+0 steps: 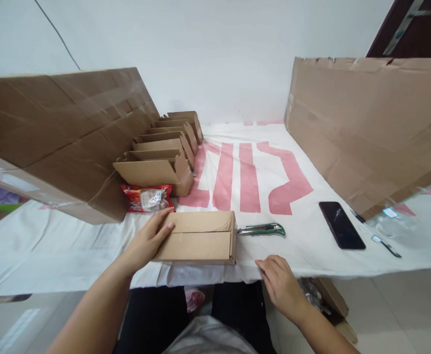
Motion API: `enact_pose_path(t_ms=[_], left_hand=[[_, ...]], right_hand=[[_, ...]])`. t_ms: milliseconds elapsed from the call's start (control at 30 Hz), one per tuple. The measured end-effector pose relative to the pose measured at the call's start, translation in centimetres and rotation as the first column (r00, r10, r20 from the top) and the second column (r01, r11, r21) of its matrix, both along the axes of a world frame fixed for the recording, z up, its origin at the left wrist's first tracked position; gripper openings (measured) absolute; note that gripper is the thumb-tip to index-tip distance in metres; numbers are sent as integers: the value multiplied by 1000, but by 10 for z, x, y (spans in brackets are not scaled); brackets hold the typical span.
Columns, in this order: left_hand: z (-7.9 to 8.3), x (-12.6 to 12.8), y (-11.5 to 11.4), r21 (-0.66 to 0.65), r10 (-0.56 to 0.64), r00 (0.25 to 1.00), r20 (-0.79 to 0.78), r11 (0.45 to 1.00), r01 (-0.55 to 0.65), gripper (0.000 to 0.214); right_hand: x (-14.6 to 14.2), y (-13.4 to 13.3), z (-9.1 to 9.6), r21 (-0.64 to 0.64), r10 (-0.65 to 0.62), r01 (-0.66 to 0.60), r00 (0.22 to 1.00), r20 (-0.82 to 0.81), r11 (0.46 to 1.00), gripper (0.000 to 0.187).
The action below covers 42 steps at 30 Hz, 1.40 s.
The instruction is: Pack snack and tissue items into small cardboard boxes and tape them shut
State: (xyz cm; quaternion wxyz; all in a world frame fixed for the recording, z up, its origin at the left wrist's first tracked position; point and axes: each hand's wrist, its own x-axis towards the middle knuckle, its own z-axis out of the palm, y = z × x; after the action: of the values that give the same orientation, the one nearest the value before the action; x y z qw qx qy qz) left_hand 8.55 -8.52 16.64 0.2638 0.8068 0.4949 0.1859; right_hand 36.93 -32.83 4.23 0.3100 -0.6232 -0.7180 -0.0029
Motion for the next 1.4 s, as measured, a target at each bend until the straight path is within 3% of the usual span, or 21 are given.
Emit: enact_pose_path(t_ms=[267, 533, 733, 833, 933, 1000, 1100, 1167, 1233, 1300, 1367, 1400], left_hand=[[0, 1, 1, -16, 3, 1000, -5, 1000, -3, 71], [-1, 1, 3, -7, -3, 1000, -24, 1000, 2, 72], [1, 2, 3, -9, 8, 999, -37, 1000, -9, 74], [0, 2, 4, -9, 6, 999, -44, 1000, -7, 74], [1, 3, 4, -9, 3, 998, -57, 1000, -4, 76], [1, 3, 4, -12, 8, 998, -62, 1000, -9, 76], [0, 1, 4, -13, 14, 998, -56, 1000, -14, 76], [-1, 0, 3, 4, 15, 999, -50, 1000, -15, 73], [-2, -1, 4, 27, 14, 999, -43, 1000, -12, 70], [-3, -2, 5, 35, 9, 999, -34, 999, -8, 67], [-4, -2, 6, 26, 5, 1000, -28, 1000, -4, 68], [-5, -2, 6, 19, 4, 1000, -27, 1000, -3, 69]], right_hand=[[2, 4, -4, 59, -15, 14, 1000, 7, 998, 32], [4, 1, 0, 126, -82, 102, 984, -156, 987, 24], [11, -9, 5, 40, -123, 137, 960, -252, 990, 21], [12, -11, 1, 25, -131, 139, 970, -207, 990, 25], [8, -7, -2, 23, -78, 82, 988, -136, 996, 35], [7, -4, 0, -29, -53, 48, 977, -207, 998, 27], [21, -13, 10, -204, -139, 37, 846, -515, 978, 11], [42, -29, 11, -342, -213, -60, 681, -701, 938, 18], [66, -50, 1, -427, -215, -233, 602, -769, 874, 31], [85, -70, -24, -447, -143, -286, 688, -711, 848, 40], [94, -85, -57, -327, -139, -25, 874, -466, 945, 41], [95, -89, -73, -268, -193, 87, 894, -403, 960, 43]])
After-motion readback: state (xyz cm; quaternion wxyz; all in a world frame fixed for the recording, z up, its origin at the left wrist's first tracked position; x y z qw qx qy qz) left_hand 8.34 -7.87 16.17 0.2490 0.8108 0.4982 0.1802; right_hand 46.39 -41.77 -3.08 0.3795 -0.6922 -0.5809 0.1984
